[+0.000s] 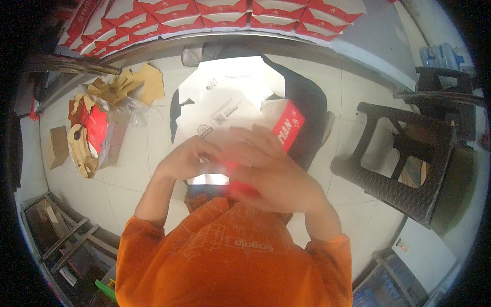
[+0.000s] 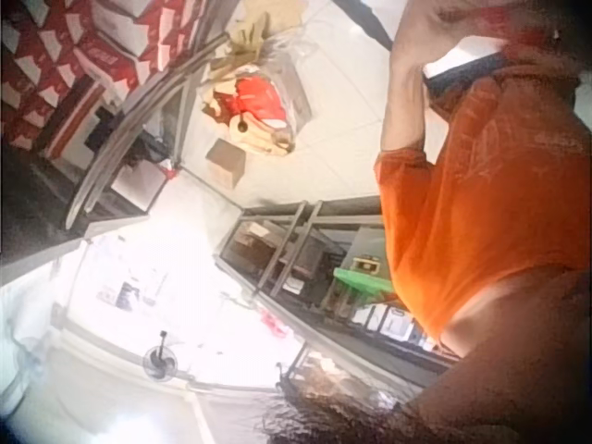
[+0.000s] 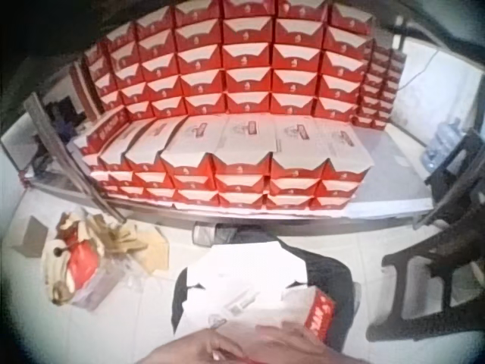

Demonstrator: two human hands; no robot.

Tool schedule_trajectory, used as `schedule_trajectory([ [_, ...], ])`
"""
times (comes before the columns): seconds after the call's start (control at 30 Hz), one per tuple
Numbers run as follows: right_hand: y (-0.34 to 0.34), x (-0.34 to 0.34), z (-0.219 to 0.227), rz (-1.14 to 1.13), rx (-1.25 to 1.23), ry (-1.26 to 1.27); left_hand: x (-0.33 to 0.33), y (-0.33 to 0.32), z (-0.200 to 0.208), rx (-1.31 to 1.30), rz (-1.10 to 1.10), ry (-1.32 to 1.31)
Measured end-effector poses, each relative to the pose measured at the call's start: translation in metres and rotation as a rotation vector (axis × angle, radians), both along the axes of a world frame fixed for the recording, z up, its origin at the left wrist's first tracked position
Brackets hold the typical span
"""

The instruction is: The person sits on the floor and assembles small red and white cardboard boxes. They fold the flat pieces into shape and place the completed boxes onto a nearby metal shelf.

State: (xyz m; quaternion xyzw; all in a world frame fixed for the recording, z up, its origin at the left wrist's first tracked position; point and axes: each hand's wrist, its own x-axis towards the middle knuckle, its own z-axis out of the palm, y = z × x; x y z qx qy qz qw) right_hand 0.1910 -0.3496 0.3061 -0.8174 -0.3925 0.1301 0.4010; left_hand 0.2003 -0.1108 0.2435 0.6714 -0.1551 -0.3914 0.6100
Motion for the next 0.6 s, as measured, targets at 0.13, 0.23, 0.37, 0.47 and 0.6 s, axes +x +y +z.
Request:
schedule_trajectory([
  [0.13, -0.004, 0.006, 0.011, -0.371, -0.053, -0.164, 0.001, -0.004, 0.015, -0.048, 0.065, 0.317],
  [0.23, 0.008, -0.007, 0.013, 0.042, -0.326, 0.073, -0.002, -0.007, 0.014, 0.019, -0.057, -0.337],
  [0.37, 0.008, 0.0, 0.006, -0.63, 0.015, -0.237, -0.002, -0.025, 0.046, 0.096, -0.004, -0.402],
  [0.47, 0.006, -0.005, -0.002, -0.425, 0.046, -0.503, -0.006, -0.035, 0.038, -0.246, 0.577, 0.003],
  [0.6, 0.008, -0.007, -0.021, -0.429, -0.043, -0.559, 0.001, -0.043, 0.054, -0.596, 0.902, 0.354],
])
